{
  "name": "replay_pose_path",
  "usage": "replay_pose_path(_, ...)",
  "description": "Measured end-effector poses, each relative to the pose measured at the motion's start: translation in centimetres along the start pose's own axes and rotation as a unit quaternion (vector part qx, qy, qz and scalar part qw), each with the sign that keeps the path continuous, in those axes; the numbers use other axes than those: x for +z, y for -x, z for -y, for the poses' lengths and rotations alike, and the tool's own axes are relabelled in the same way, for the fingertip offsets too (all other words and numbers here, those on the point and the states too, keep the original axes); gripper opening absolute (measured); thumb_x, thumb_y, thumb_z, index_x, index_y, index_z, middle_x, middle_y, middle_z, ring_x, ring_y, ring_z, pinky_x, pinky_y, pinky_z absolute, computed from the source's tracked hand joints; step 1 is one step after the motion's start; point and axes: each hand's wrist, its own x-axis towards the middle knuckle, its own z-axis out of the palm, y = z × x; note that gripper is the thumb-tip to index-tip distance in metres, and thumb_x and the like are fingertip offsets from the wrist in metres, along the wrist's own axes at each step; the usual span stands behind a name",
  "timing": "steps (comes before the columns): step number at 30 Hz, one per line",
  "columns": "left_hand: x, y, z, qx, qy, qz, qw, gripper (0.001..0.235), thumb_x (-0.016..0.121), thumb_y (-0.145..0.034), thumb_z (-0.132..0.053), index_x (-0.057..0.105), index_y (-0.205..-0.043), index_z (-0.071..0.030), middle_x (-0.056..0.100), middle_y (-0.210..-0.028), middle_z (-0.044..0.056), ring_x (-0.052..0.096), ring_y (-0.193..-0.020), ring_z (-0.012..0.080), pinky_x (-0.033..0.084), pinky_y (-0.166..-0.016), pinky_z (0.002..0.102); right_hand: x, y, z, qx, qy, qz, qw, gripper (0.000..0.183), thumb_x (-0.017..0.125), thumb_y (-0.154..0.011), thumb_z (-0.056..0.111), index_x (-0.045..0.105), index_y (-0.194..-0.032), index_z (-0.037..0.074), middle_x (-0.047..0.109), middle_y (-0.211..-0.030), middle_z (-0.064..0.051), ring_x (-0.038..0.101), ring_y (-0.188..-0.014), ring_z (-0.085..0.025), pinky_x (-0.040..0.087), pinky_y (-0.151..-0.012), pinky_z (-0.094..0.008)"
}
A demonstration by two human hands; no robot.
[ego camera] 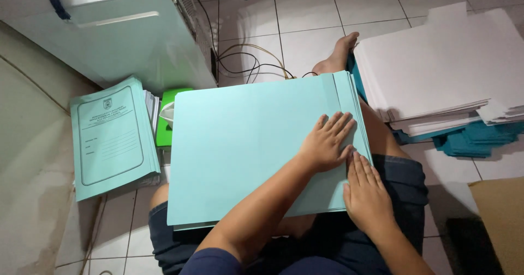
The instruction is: The person sits on the floor and folds light blue document covers in half by hand. They repeatedly pick up a cover, fold it, smooth the crease, and place it onto a stack on the floor.
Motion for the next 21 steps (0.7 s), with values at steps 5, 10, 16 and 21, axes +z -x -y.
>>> replay_pose_path(5,3.7,-7.6,7.0,-0.094,-0.084,0.025,0.992,0.069,0.029,-0.106,-0.046,0.024,-0.163,-0.008,0.024,-0.171,0.008,0.02,-0.159,0.026,0.016,-0.127,0.053,-0.4,0.3,1.3,0.065,0.003,0.008,0.998,0.069,0.047,-0.098,0.036,0.039,-0.158,0.003,0.04,-0.166,-0.014,0.038,-0.153,-0.024,0.03,-0.125,-0.038)
replay_pose_path(10,2.2,-11.6,9.9,-0.188,-0.089,0.125,0.97,0.07,0.016,-0.105,-0.043,0.015,-0.163,-0.005,0.009,-0.173,0.013,0.005,-0.16,0.0292,0.004,-0.127,0.056,-0.4,-0.3,1.1,0.067,-0.009,0.029,0.997,0.071,0.049,-0.097,0.036,0.037,-0.158,0.003,0.039,-0.166,-0.014,0.038,-0.152,-0.024,0.03,-0.126,-0.037)
replay_pose_path(16,1.5,-1.6,1.6,-0.042,-0.114,-0.029,0.992,0.072,0.038,-0.1,-0.045,0.037,-0.158,-0.003,0.037,-0.166,0.015,0.035,-0.154,0.035,0.028,-0.123,0.056,0.9,-0.8,0.8,0.055,0.021,0.009,0.998,0.069,0.053,-0.096,0.039,0.046,-0.153,0.001,0.046,-0.162,-0.016,0.044,-0.15,-0.025,0.04,-0.118,-0.036)
replay_pose_path(21,-2.0,5.8,-3.4,-0.043,-0.013,-0.019,0.999,0.068,0.03,-0.105,-0.042,0.032,-0.161,-0.003,0.031,-0.169,0.015,0.028,-0.158,0.0344,0.021,-0.126,0.057,-1.9,-1.2,0.4,0.121,-0.122,0.11,0.979,0.061,0.044,-0.1,0.035,0.045,-0.152,0.004,0.04,-0.164,-0.013,0.036,-0.153,-0.024,0.031,-0.123,-0.04)
